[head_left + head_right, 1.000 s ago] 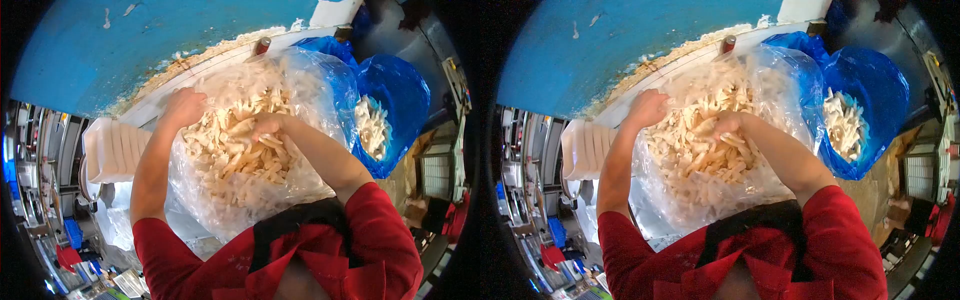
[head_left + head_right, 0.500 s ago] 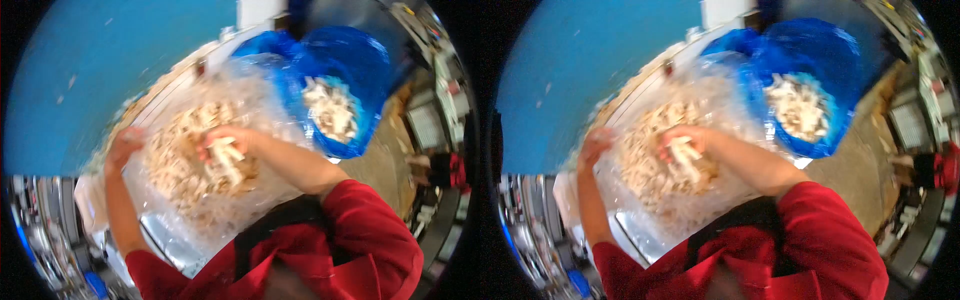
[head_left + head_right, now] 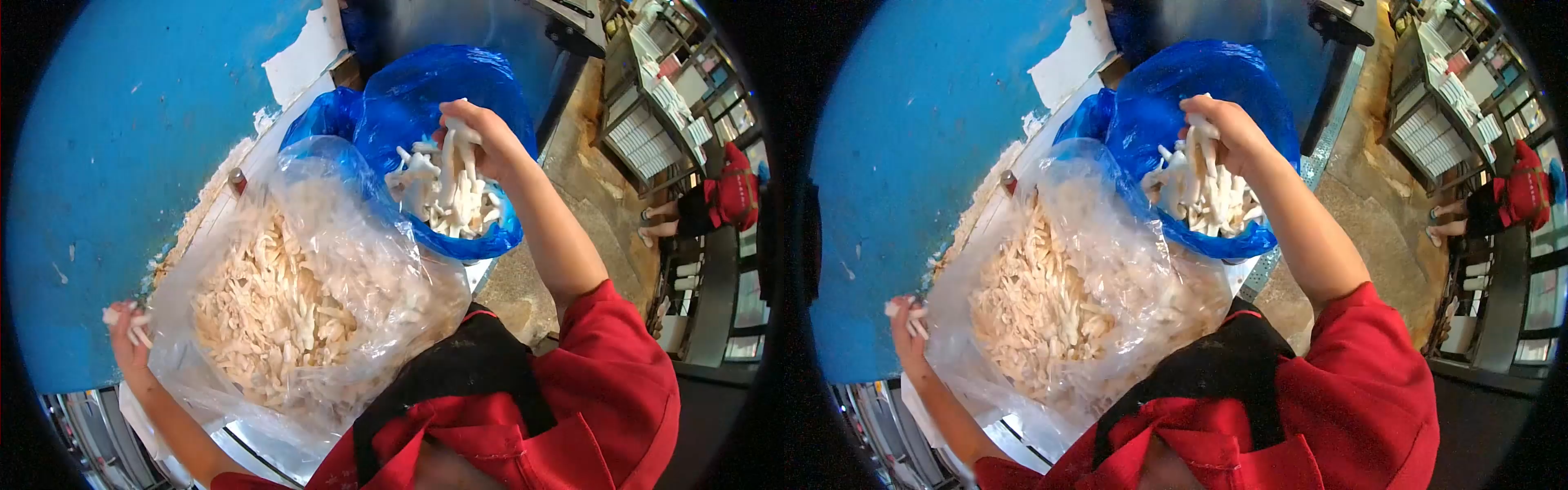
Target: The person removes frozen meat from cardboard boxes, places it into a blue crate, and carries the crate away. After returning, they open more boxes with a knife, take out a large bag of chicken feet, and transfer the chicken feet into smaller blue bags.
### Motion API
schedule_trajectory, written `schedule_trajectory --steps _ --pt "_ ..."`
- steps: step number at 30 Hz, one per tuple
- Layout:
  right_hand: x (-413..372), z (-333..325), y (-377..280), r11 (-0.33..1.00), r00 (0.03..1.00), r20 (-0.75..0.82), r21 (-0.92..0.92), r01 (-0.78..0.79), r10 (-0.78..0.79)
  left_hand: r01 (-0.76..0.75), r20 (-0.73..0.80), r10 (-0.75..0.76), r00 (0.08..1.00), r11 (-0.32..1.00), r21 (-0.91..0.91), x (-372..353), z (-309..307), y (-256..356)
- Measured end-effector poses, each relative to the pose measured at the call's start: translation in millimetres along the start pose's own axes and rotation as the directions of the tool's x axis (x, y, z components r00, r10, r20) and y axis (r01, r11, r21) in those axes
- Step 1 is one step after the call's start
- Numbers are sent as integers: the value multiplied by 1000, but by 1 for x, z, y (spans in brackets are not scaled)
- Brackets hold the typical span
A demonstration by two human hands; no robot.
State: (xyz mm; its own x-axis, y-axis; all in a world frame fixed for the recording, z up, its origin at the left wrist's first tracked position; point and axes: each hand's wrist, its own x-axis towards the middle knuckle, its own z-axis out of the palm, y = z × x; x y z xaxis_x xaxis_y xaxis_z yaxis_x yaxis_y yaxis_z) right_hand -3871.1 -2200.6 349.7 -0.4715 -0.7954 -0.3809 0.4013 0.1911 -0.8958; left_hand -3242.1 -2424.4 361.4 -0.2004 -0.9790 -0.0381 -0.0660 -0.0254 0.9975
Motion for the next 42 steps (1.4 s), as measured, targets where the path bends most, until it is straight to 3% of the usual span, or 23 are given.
schedule_trajectory --steps 2,5,8,9,10,11,12,15,17,18,19,21,23,25,27,30,32,34,37,38,39,41,42 --pt "22 -19 16 986 999 -24 -163 17 -22 -12 -2 12 1000 936 -353 9 -6 21" --pt "32 -32 38 931 1000 -12 -365 -5 0 -72 -38 65 997 965 -252 -11 78 71" --pt "17 -37 36 913 996 33 -398 90 -83 -204 223 201 954 979 -10 -50 240 73" --pt "7 -39 27 899 986 39 -406 163 -161 -264 374 214 902 960 89 -52 293 74" --pt "1 -43 23 881 971 42 -412 233 -237 -573 622 478 620 818 -57 -60 332 60" --pt "3 -53 26 847 937 30 -418 328 -348 -63 640 158 752 984 -169 -57 377 50" --pt "-5 -57 20 822 933 21 -467 327 -359 437 582 -180 793 834 -337 -54 423 39" --pt "-15 -81 32 646 880 31 -667 372 -475 438 598 -198 777 852 -286 -51 517 -15" --pt "-26 -86 45 643 883 13 -681 352 -470 207 565 -87 820 967 -151 -41 543 -54" --pt "-30 -88 54 666 883 10 -653 362 -470 -238 480 189 857 970 43 -42 543 -61" --pt "-38 -88 59 670 882 44 -633 388 -468 -459 484 336 808 874 161 -38 533 -61" --pt "-51 -80 66 768 910 94 -507 392 -404 -197 500 204 842 978 -69 -46 489 -22" --pt "-63 -60 64 729 872 199 -485 484 -447 -247 539 174 824 967 66 -46 422 16" --pt "-74 -28 54 781 872 291 -394 484 -394 -120 378 40 925 974 191 -49 356 19" --pt "-81 16 47 766 783 495 -311 563 -375 56 242 -222 945 835 548 -47 288 -22" --pt "-90 112 66 812 610 744 -164 560 -271 28 140 -207 968 646 763 -92 212 -108" --pt "-79 172 112 649 538 837 -357 672 -96 38 91 -167 982 644 764 -120 184 -128" --pt "-64 211 177 255 573 792 -610 750 211 -113 62 132 989 420 901 -148 176 -133" --pt "-69 206 185 162 461 805 -546 822 374 -15 -14 107 994 265 964 -178 152 -143" --pt "-68 202 192 214 481 767 -601 770 424 17 24 -106 994 363 932 -178 154 -126" --pt "-67 200 200 260 496 724 -657 707 478 35 8 -113 994 370 928 -180 158 -108" --pt "-59 201 209 260 472 713 -657 707 519 501 -151 -602 784 470 727 -182 162 -86" --pt "-56 203 214 267 461 703 -664 699 541 489 -103 -609 786 512 706 -176 151 -99"
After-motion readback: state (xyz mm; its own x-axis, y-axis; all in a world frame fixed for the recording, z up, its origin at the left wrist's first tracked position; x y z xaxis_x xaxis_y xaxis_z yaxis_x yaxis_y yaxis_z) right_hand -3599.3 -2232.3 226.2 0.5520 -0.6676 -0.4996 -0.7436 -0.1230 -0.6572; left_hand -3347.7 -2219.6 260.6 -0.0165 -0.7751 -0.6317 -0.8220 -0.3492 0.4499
